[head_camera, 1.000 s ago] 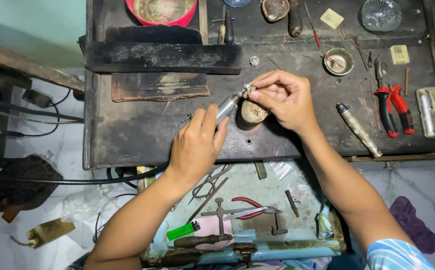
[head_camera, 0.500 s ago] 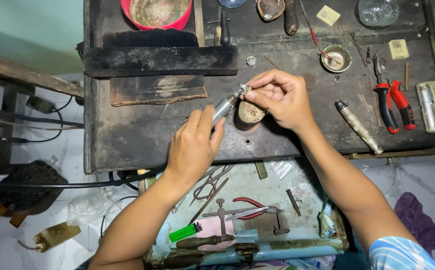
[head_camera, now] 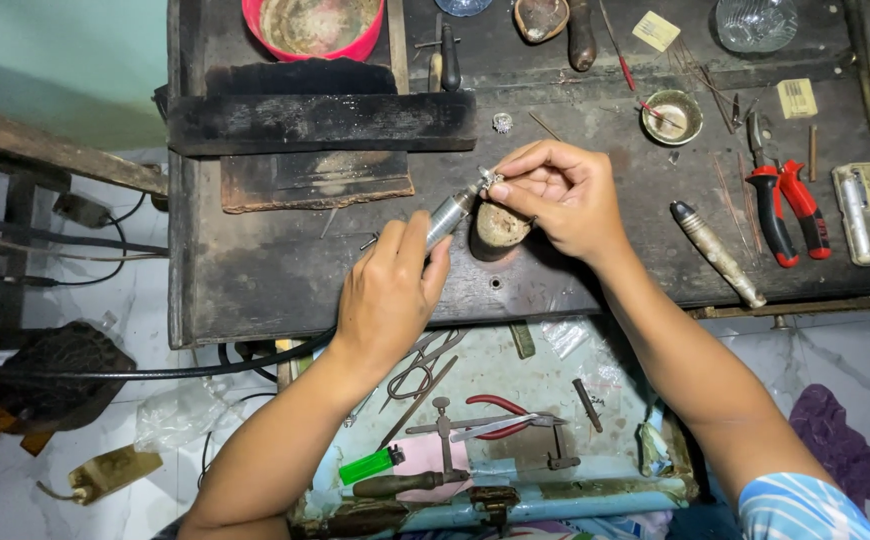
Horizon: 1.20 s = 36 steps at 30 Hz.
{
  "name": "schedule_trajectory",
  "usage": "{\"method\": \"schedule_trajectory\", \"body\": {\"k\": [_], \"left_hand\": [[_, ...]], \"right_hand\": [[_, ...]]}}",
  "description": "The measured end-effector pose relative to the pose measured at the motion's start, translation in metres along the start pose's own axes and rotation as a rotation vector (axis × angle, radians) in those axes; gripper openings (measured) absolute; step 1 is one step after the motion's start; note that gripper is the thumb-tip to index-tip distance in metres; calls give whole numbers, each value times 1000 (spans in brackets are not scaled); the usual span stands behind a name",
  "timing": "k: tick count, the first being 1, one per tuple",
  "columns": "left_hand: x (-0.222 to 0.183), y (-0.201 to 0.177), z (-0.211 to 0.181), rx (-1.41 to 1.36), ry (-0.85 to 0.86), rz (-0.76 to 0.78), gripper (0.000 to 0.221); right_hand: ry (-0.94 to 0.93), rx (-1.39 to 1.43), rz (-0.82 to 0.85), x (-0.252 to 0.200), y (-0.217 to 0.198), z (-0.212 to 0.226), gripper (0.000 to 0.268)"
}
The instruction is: Polishing a small jewelry component using a rotary tool while it is held in a wooden clamp.
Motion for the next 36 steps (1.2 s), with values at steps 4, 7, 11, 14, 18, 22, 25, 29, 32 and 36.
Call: {"method": "schedule_trajectory", "body": {"k": [4, 7, 11, 14, 18, 22, 25, 29, 32, 36], "left_hand": [[3, -6, -1, -4, -8, -4, 26], [3, -6, -1, -7, -16, -3, 26], [4, -7, -3, 1, -3, -27, 28], [5, -8, -3, -2, 0, -32, 28], [3, -7, -1, 13, -2, -34, 29], [2, -8, 1, 9, -13, -38, 29], [2, -6, 3, -3, -22, -26, 28], [1, -7, 1, 13, -18, -31, 28], [2, -5, 1, 10, -18, -28, 28], [0, -2, -2, 39, 0, -22, 28]], "right_hand": [[-13, 0, -4, 1, 2, 5, 21], [-11, 6, -10, -1, 1, 1, 21], [2, -13, -52, -2, -2, -3, 23], [-7, -13, -59, 0, 0, 3, 22], [-19, -25, -64, 0, 2, 5, 21], [-9, -20, -90, -1, -1, -3, 22], [10, -18, -88, -2, -4, -9, 23], [42, -25, -87, -5, -8, -16, 23], [47, -32, -87, -4, -9, -18, 23], [57, -50, -115, -5, -10, -15, 22]]}}
Point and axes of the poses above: each hand's wrist, its own x-axis towards the middle knuckle, its own y-axis out of the palm, z = x × y, the point moved 10 cm from there along x, towards the middle knuckle, and after that the axes turned 5 degrees about x, right-handed, at the moved point
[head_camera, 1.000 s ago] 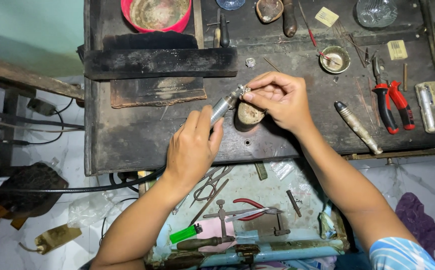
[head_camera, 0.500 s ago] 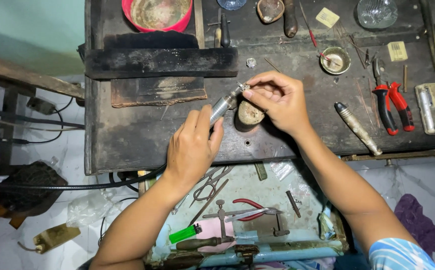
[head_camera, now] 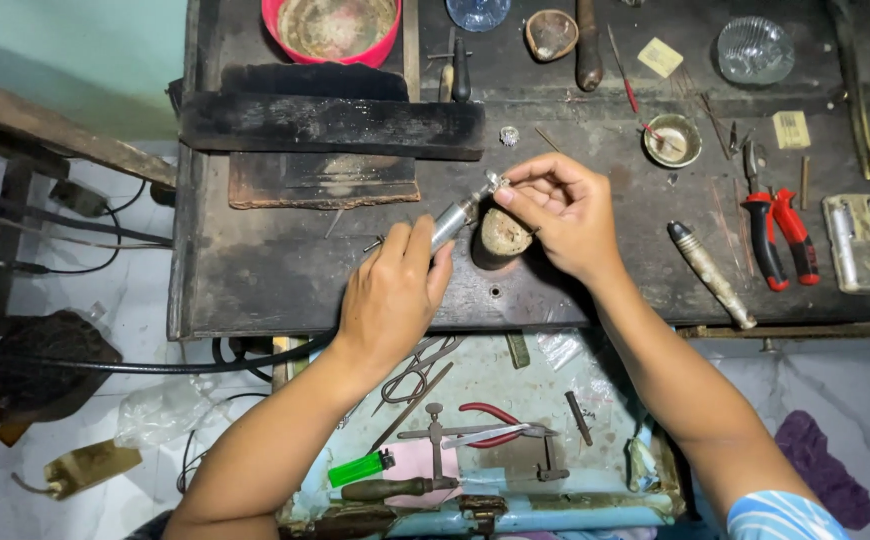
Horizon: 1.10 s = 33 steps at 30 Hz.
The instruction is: Polishing a small jewelry component using a rotary tool while it is held in a wooden clamp.
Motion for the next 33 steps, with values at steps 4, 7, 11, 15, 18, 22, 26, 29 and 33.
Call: {"method": "schedule_trajectory", "body": {"k": [4, 7, 11, 15, 18, 22, 26, 29, 33], "left_hand": [[-2, -4, 4, 30, -29, -37, 28], [1, -12, 6, 37, -38, -65, 28], [0, -7, 3, 32, -7, -73, 28], [0, -5, 0, 39, -1, -73, 28], [-1, -2, 2, 28, -12, -50, 28], [0, -1, 3, -5, -29, -24, 27], [1, -3, 4, 23, -28, -31, 27], [-2, 4, 4, 7, -31, -16, 27], [1, -1, 6, 27, -39, -12, 26]], "right_hand": [[-18, -18, -4, 0, 2, 9, 23], [-23, -42, -22, -1, 0, 8, 22], [-16, -16, -21, 1, -2, 2, 21], [-5, -33, -20, 0, -5, -2, 22], [-4, -26, -4, 0, -3, -1, 23], [-9, -34, 2, 0, -3, 0, 23], [-8, -16, 1, 1, -3, -2, 22], [-10, -23, 3, 1, -1, 1, 22], [-8, -23, 0, 0, -3, -1, 21]]}}
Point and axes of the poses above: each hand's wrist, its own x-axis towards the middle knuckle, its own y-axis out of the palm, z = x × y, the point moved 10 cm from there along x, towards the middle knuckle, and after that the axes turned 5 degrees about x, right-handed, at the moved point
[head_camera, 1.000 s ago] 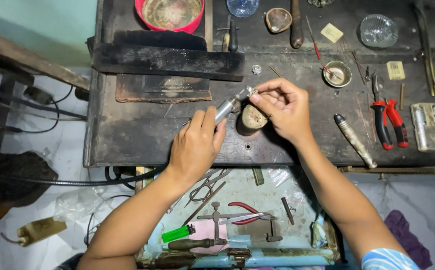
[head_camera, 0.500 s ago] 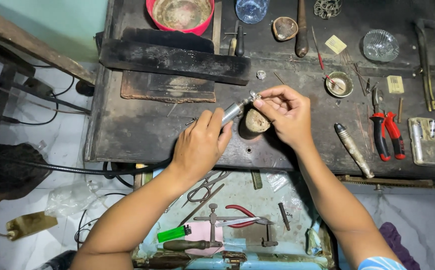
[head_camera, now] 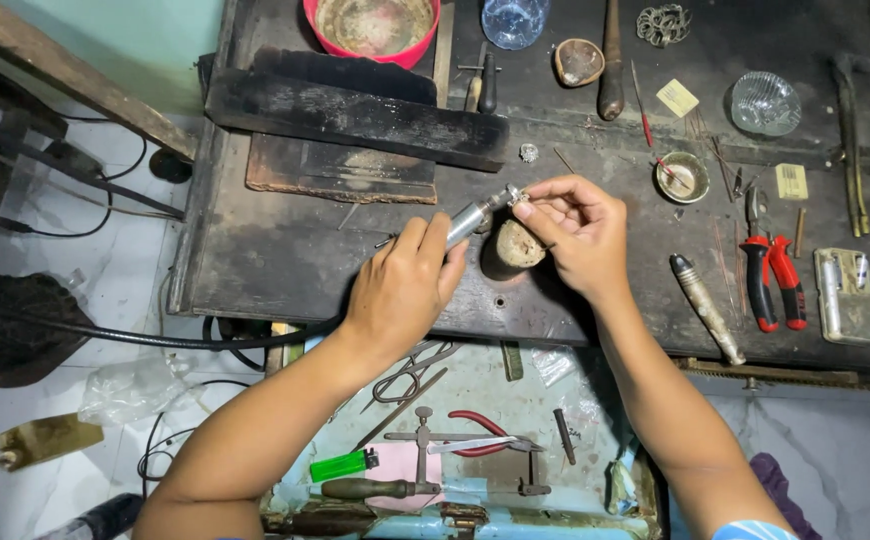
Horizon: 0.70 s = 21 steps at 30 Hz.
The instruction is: Polishing a small jewelry component using a rotary tool while it is held in a wooden clamp.
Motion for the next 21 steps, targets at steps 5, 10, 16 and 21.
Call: {"method": "schedule_trajectory", "body": {"k": [5, 10, 16, 21], "left_hand": [[-2, 7, 0, -30, -2, 19, 27], [1, 5, 2, 0, -10, 6, 28], [-4, -2, 5, -31, -11, -15, 28], [-7, -3, 10, 23, -26, -38, 29]], "right_hand": [[2, 6, -3, 0, 3, 6, 22], [3, -7, -5, 2, 2, 5, 22], [10, -44, -32, 1, -4, -2, 22], [11, -29, -21, 3, -2, -3, 23]]}}
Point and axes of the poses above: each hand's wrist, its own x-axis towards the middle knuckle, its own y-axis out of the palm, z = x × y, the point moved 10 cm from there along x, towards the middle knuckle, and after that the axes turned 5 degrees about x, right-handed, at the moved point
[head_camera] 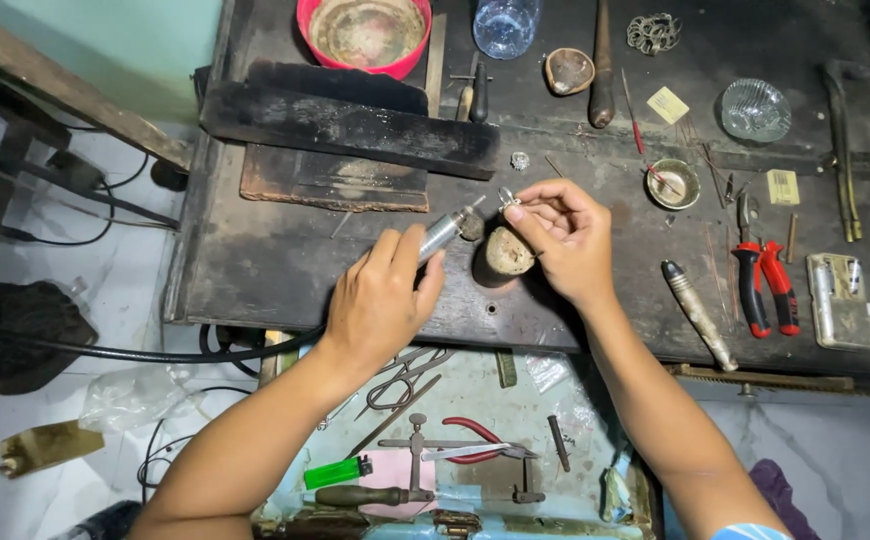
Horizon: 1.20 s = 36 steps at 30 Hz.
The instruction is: Polishing a small jewelry component using a rotary tool while it is held in a wooden clamp.
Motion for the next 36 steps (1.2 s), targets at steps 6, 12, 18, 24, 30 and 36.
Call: {"method": "schedule_trajectory", "body": {"k": [6, 12, 18, 24, 30, 36], "left_hand": [[-1, 8, 4, -38, -20, 19, 30], [-2, 16, 14, -35, -22, 50, 31], [-2, 22, 19, -26, -48, 66, 29], [-7, 33, 24, -31, -45, 81, 30], [-2, 30, 23, -70, -62, 111, 28], [-3, 42, 29, -135, -125, 239, 22]], "right_hand": [[-69, 33, -17, -1, 3, 12, 22], [-268, -19, -50, -7, -1, 55, 19], [-613, -198, -57, -25, 3, 93, 19], [-670, -353, -83, -19, 1, 96, 22], [-243, -342, -206, 20, -59, 35, 28], [-147, -548, -147, 25, -50, 14, 20]]}}
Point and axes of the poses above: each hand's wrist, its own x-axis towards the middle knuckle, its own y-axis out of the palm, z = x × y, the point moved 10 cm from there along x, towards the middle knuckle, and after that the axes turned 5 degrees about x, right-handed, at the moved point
